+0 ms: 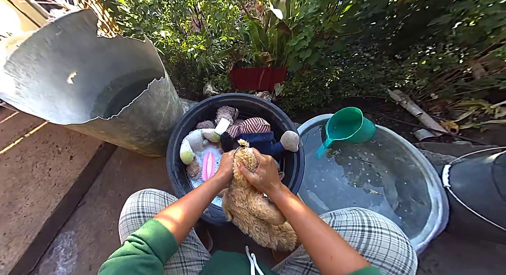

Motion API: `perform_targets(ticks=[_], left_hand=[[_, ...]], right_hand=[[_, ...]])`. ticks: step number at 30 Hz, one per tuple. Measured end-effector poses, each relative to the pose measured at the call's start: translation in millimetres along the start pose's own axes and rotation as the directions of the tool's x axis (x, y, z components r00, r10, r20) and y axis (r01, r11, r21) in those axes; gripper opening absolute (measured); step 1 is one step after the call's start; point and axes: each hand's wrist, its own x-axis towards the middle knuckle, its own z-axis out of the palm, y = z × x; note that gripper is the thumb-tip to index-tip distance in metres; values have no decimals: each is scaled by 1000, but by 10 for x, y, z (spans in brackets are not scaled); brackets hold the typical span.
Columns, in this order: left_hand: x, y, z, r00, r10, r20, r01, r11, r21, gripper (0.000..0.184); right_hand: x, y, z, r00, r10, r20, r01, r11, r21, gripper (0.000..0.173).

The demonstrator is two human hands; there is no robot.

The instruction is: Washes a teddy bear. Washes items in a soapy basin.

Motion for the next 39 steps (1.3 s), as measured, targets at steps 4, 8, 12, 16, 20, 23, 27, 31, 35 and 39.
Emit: perform_targets(ticks=[4, 8, 12, 16, 20, 23, 27, 31, 35, 39], left_hand=[[108, 204, -108, 975, 188, -118, -177, 980, 95, 40], [110, 296, -183, 956, 268, -117, -262, 963, 62, 36], [130, 474, -304, 920, 383, 87, -391, 870, 302, 30], [113, 724, -518, 816, 562, 133, -527, 630, 570, 24], [-4, 829, -514, 720, 639, 272, -678, 561, 475, 22], [-1, 732, -441, 571, 648, 504, -811, 349, 469, 31], [-26, 585, -323, 512, 723, 464, -811, 228, 539, 24], [-51, 464, -228, 479, 803, 355, -773, 195, 604, 23], [24, 405, -164, 482, 844, 233, -686, 199, 700, 33], [145, 505, -288, 627, 759, 176, -740, 509, 440, 35]], right_hand=[[12, -107, -71, 922, 360, 145, -384, 900, 208, 102], [30, 15, 11, 833, 480, 275, -553, 718, 422, 109], [67, 5, -4, 859, 470, 201, -511, 775, 372, 86], [107, -46, -122, 917, 379, 125, -387, 921, 48, 72], [118, 51, -157, 959, 281, 38, -281, 960, -19, 60], [116, 68, -122, 971, 236, -39, -237, 971, -27, 58], [70, 11, -44, 969, 229, -97, -235, 970, -56, 61], [33, 43, 32, 974, 96, -204, -122, 985, -120, 59], [-4, 21, 75, 980, 36, -195, -66, 987, -148, 57], [32, -50, -70, 989, 88, -116, -85, 996, 29, 58]])
